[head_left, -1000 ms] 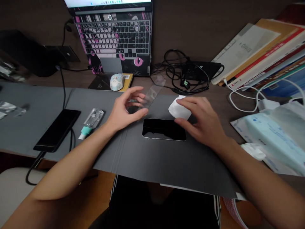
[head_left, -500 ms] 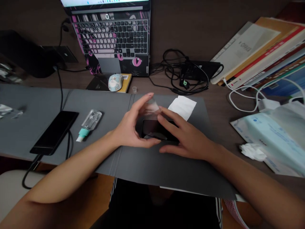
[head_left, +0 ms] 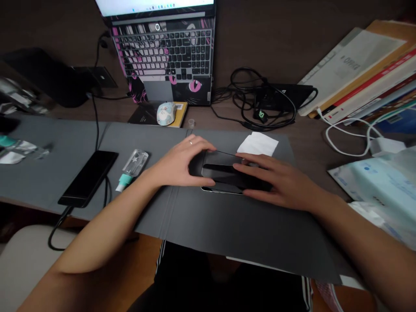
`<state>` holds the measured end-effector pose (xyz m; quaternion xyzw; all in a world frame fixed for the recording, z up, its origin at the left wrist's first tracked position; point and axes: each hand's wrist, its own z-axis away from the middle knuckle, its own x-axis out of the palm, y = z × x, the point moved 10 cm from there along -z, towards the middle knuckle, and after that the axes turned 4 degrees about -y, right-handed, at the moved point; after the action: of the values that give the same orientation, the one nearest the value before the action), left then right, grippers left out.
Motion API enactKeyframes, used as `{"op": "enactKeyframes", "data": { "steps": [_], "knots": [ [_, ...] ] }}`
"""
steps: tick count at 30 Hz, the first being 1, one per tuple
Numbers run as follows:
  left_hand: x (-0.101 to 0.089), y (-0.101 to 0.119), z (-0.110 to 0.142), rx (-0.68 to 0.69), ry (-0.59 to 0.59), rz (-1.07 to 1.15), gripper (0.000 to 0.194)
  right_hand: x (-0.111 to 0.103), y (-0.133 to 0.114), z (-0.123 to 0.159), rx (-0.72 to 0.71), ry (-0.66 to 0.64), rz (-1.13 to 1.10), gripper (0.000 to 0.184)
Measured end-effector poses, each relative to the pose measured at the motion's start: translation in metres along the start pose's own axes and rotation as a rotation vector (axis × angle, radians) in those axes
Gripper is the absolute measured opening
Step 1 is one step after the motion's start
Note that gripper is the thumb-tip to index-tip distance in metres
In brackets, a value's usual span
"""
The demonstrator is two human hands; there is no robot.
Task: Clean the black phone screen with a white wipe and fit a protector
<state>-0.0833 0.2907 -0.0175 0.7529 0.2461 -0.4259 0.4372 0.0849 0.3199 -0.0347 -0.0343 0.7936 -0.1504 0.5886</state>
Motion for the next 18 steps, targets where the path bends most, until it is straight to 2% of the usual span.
{"op": "enactKeyframes", "data": {
  "steps": [5, 18],
  "knots": [
    [0.026, -0.002, -0.001, -0.075, -0.196, -0.043, 0.055, 0.011, 0.009, 0.005, -0.005, -0.045, -0.044, 0.054],
    [0.032, -0.006, 0.001, -0.138, -0.263, -0.06, 0.055, 0.012, 0.004, 0.0, -0.027, -0.055, -0.079, 0.051]
  ]
}}
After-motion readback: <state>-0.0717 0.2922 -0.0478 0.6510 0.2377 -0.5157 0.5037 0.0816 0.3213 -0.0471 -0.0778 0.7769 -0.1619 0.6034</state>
